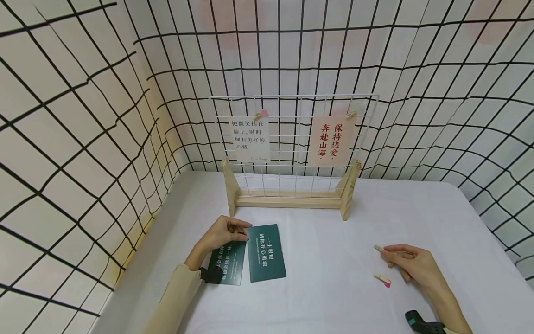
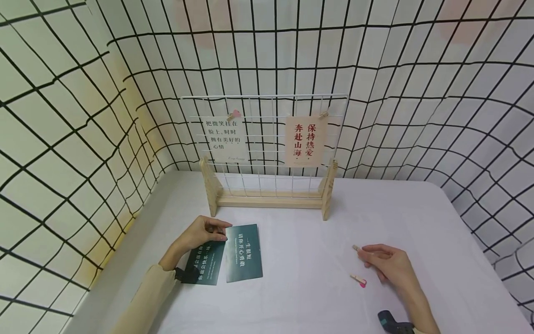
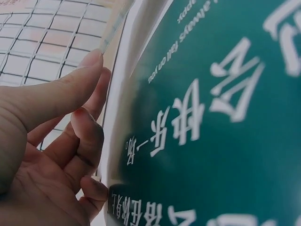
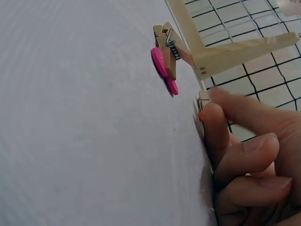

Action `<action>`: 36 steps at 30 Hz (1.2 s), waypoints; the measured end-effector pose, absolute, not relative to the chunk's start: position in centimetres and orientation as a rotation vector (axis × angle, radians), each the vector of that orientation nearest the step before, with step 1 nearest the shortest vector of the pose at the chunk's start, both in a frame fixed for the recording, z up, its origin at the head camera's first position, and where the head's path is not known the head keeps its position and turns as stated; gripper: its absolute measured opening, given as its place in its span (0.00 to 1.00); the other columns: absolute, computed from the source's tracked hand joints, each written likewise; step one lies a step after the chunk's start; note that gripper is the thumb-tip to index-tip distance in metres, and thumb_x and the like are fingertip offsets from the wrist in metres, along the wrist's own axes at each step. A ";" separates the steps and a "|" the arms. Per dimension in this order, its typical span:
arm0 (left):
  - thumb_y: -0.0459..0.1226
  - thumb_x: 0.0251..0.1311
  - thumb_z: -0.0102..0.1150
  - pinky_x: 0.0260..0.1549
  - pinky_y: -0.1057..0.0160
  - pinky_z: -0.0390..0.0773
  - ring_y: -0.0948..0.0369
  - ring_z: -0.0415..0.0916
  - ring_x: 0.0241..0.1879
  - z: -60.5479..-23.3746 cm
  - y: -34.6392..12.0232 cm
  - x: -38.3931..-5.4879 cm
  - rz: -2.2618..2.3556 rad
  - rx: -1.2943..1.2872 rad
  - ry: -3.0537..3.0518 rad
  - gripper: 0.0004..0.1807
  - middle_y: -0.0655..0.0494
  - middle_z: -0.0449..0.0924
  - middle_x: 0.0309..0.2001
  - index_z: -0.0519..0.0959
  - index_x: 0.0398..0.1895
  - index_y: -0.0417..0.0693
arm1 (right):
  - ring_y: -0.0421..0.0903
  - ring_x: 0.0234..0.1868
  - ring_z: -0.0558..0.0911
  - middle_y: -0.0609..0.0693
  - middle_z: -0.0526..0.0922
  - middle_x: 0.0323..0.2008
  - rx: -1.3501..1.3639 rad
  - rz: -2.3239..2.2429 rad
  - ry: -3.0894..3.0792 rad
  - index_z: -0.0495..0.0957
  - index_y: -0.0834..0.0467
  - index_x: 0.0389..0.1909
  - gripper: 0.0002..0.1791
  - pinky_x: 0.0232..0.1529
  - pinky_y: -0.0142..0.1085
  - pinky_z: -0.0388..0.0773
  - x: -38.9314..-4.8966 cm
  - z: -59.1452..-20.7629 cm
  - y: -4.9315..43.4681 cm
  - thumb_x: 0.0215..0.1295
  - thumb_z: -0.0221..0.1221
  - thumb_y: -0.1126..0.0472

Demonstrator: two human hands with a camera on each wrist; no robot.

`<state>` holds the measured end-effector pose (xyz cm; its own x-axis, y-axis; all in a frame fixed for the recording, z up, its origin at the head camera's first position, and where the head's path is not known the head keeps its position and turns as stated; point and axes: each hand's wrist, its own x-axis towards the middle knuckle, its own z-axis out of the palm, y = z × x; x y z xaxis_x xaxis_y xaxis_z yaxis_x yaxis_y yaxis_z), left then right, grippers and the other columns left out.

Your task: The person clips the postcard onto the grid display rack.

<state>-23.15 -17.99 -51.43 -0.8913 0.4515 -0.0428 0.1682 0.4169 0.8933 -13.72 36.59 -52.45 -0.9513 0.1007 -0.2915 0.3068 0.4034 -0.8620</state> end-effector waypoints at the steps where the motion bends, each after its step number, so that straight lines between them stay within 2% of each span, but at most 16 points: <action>1: 0.30 0.58 0.74 0.28 0.71 0.73 0.58 0.74 0.31 -51.4 -18.0 -23.1 1.470 0.535 2.398 0.19 0.41 0.86 0.36 0.86 0.53 0.38 | 0.37 0.13 0.68 0.40 0.90 0.28 0.361 -1.589 2.459 0.85 0.59 0.52 0.25 0.14 0.37 0.66 -13.7 -52.5 36.6 0.64 0.71 0.44; 8: 0.31 0.59 0.73 0.30 0.72 0.78 0.61 0.78 0.30 -51.3 -17.8 -22.6 1.538 0.510 2.428 0.16 0.41 0.88 0.37 0.87 0.51 0.36 | 0.37 0.13 0.69 0.41 0.89 0.25 0.353 -1.577 2.489 0.86 0.62 0.49 0.24 0.17 0.37 0.69 -13.6 -52.4 36.1 0.63 0.72 0.47; 13: 0.29 0.59 0.72 0.34 0.71 0.82 0.63 0.82 0.32 -51.7 -17.7 -22.4 1.629 0.448 2.450 0.14 0.38 0.90 0.44 0.88 0.49 0.35 | 0.37 0.16 0.72 0.36 0.87 0.23 0.398 -1.441 2.615 0.86 0.63 0.49 0.28 0.21 0.36 0.72 -13.4 -51.9 35.6 0.60 0.73 0.43; 21: 0.31 0.58 0.74 0.33 0.70 0.81 0.55 0.86 0.37 -51.9 -17.5 -22.2 1.687 0.342 2.536 0.14 0.39 0.90 0.47 0.89 0.48 0.38 | 0.37 0.21 0.76 0.37 0.83 0.24 0.425 -1.262 2.729 0.88 0.60 0.48 0.29 0.26 0.34 0.73 -13.1 -51.3 35.2 0.59 0.73 0.39; 28: 0.30 0.57 0.74 0.37 0.71 0.83 0.54 0.90 0.43 -52.0 -16.9 -22.0 1.795 0.122 2.579 0.11 0.44 0.91 0.44 0.91 0.43 0.41 | 0.39 0.19 0.76 0.37 0.85 0.25 0.421 -1.480 2.617 0.86 0.61 0.49 0.27 0.23 0.36 0.75 -13.1 -51.4 35.7 0.63 0.71 0.42; 32: 0.31 0.59 0.73 0.38 0.72 0.83 0.53 0.90 0.44 -52.0 -16.8 -21.9 1.855 0.080 2.572 0.10 0.45 0.91 0.44 0.91 0.44 0.41 | 0.36 0.19 0.72 0.31 0.88 0.29 0.427 -1.573 2.606 0.87 0.58 0.48 0.23 0.21 0.35 0.72 -13.1 -51.7 36.1 0.63 0.72 0.44; 36: 0.32 0.59 0.73 0.37 0.73 0.83 0.53 0.90 0.43 -51.9 -16.8 -22.1 1.896 0.081 2.563 0.10 0.44 0.91 0.44 0.90 0.45 0.41 | 0.25 0.31 0.76 0.24 0.87 0.35 0.440 -1.593 2.572 0.88 0.56 0.51 0.24 0.28 0.26 0.74 -13.1 -52.0 36.4 0.63 0.71 0.42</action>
